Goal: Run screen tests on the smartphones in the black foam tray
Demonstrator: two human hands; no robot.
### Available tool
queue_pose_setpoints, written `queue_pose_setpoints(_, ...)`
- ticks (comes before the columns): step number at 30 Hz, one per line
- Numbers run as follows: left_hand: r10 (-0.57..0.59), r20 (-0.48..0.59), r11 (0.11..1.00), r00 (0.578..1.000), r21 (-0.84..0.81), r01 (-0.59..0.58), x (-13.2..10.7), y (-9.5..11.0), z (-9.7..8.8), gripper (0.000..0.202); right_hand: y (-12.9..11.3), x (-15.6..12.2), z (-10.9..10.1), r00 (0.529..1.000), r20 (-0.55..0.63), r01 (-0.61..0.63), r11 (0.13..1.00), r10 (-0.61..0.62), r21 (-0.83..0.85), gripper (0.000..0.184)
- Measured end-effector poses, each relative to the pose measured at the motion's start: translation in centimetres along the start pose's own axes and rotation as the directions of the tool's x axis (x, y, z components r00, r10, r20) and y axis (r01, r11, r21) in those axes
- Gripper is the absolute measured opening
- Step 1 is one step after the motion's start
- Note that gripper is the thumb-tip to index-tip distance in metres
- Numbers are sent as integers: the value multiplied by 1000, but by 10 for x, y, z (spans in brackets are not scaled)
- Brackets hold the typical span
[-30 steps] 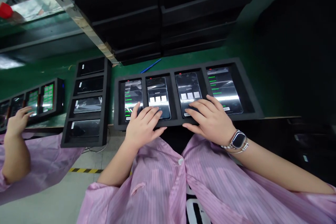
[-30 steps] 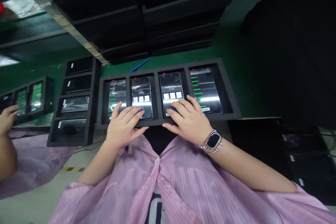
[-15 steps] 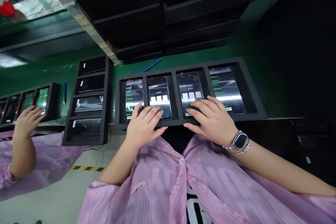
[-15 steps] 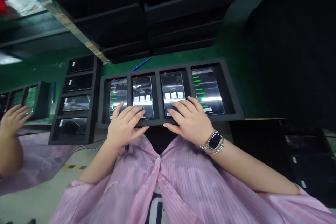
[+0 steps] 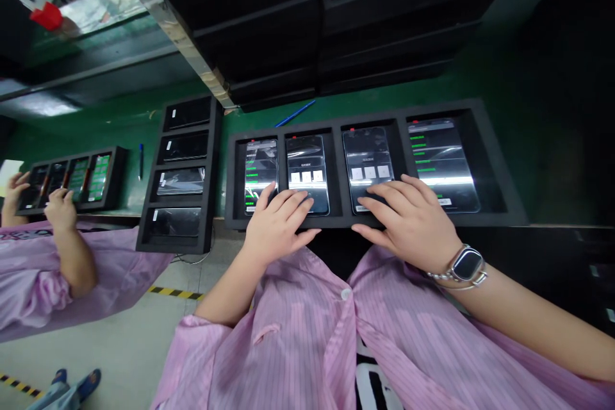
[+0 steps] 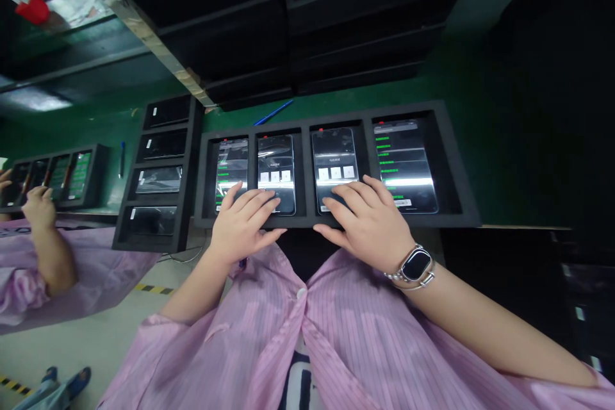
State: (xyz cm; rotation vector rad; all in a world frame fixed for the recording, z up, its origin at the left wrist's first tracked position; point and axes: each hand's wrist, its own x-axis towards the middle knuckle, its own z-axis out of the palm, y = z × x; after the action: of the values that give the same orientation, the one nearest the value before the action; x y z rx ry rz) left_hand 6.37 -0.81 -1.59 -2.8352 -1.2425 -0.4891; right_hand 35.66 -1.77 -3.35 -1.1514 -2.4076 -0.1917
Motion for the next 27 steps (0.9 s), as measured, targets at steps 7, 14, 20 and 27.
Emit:
queue_pose_setpoints(7,-212,-73,977,975,-13,212,17,2,-5,69,1,0,0,1000,2,2,1000,-2,-10,42)
queue_pose_setpoints(14,-290,-63,957,955,1,290,31,-3,10,65,-4,4,5,994,31,-109,994,109,-3,66)
queue_pose_setpoints(20,-296,-216,954,930,-17,300,6,-18,-5,70,6,-6,-4,982,-2,-188,980,189,58,73)
queue_pose_setpoints(27,-493,-161,868,855,-22,496,-53,-53,-18,68,48,-63,-29,953,-47,-299,954,299,3,52)
